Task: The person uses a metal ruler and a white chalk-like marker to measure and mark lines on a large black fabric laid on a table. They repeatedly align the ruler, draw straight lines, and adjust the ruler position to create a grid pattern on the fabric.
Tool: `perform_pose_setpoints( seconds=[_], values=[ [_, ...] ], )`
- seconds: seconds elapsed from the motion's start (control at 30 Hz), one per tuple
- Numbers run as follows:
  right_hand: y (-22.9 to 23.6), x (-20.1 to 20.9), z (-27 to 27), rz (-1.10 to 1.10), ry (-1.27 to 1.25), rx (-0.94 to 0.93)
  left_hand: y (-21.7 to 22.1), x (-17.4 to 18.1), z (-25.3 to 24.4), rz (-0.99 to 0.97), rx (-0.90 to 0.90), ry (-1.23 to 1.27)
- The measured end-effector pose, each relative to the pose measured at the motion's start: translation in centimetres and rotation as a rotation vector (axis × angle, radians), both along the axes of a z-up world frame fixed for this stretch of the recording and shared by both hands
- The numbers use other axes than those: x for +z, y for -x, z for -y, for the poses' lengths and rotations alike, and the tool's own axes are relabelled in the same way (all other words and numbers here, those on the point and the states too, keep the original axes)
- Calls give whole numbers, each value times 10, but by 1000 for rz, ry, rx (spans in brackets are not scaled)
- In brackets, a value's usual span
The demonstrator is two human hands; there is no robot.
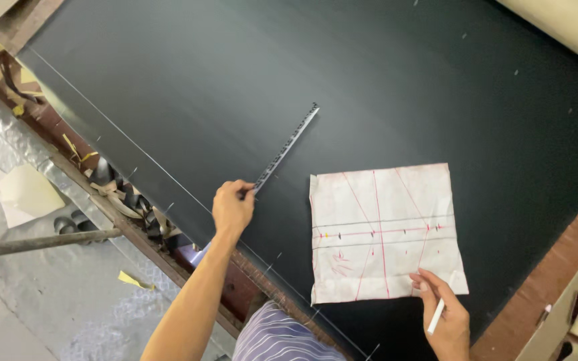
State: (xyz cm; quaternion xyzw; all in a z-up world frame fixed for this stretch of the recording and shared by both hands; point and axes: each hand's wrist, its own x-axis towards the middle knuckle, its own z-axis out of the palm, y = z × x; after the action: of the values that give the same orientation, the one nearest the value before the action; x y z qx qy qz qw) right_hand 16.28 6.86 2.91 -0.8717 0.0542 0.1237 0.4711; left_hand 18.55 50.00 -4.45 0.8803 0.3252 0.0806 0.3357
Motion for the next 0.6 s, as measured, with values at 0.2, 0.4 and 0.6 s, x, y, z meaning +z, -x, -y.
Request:
perform_pose_setpoints(
  seconds=[0.2, 0.4, 0.6],
  values=[
    [-41, 5, -6, -26, 49, 46, -44, -15, 18, -79, -18, 42],
    [-79, -3, -11, -104, 47, 42, -50, -11, 25, -142, 31, 32],
    [-125, -7, -33, -81, 39, 161, -54, -4, 26, -149, 38, 39]
  ],
)
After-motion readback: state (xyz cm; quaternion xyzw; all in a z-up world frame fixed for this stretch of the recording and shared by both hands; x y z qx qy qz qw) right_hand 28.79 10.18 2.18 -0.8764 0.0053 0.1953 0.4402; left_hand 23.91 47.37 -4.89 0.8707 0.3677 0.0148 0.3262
